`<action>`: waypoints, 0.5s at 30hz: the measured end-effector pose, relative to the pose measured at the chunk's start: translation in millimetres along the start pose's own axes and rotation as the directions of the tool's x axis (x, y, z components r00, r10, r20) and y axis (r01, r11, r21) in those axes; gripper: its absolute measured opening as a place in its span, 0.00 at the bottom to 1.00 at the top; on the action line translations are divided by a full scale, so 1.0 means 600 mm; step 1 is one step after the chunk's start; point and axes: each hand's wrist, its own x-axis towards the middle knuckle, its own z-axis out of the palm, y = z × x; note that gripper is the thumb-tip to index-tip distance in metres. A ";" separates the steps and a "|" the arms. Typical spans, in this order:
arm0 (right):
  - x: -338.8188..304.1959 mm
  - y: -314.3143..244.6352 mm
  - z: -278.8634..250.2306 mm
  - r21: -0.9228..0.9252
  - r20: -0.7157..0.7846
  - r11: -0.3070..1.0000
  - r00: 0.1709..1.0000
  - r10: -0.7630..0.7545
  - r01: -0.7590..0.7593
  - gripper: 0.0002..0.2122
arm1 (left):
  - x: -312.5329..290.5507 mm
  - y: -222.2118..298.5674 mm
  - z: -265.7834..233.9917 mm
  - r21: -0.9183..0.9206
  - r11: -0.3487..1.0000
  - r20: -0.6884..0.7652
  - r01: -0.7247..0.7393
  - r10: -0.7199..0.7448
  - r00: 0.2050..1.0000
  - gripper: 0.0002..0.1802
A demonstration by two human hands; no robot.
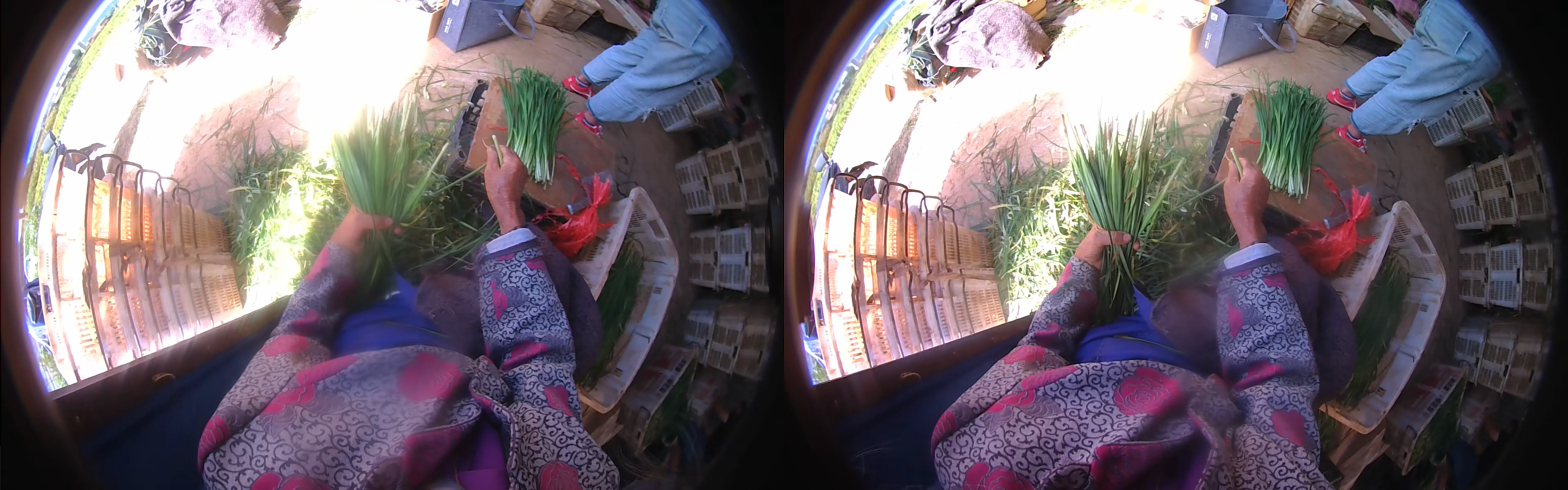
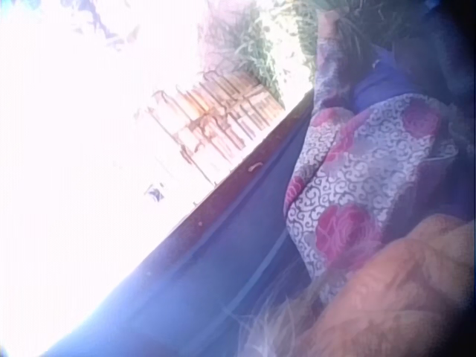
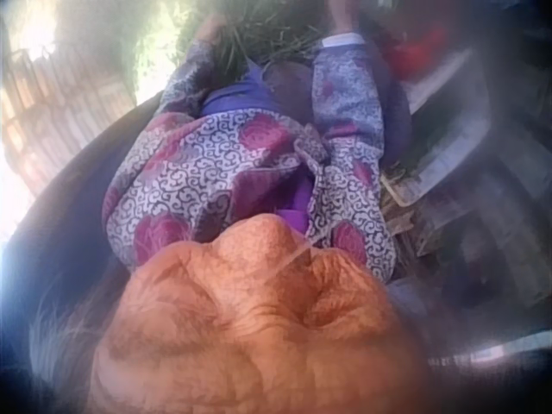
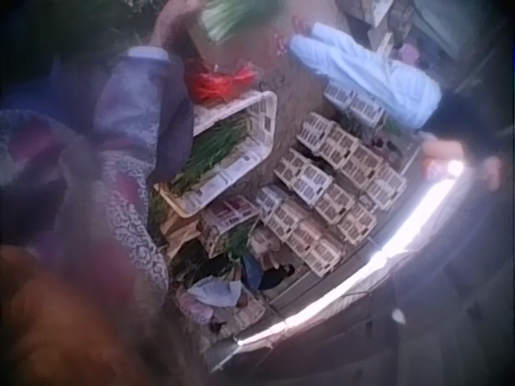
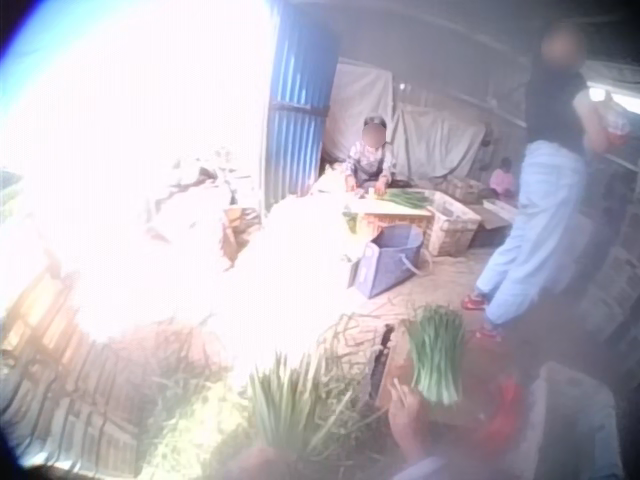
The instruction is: The person gathers bunches of green vegetables by hand, trims the roots using a knife, and places the finished bundles into a plastic crate.
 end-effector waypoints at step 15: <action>-0.034 -0.075 0.024 0.420 0.414 0.856 0.903 0.115 -0.302 0.18 | -0.001 -0.036 -0.025 -0.165 0.966 0.142 0.199 -0.177 0.974 0.39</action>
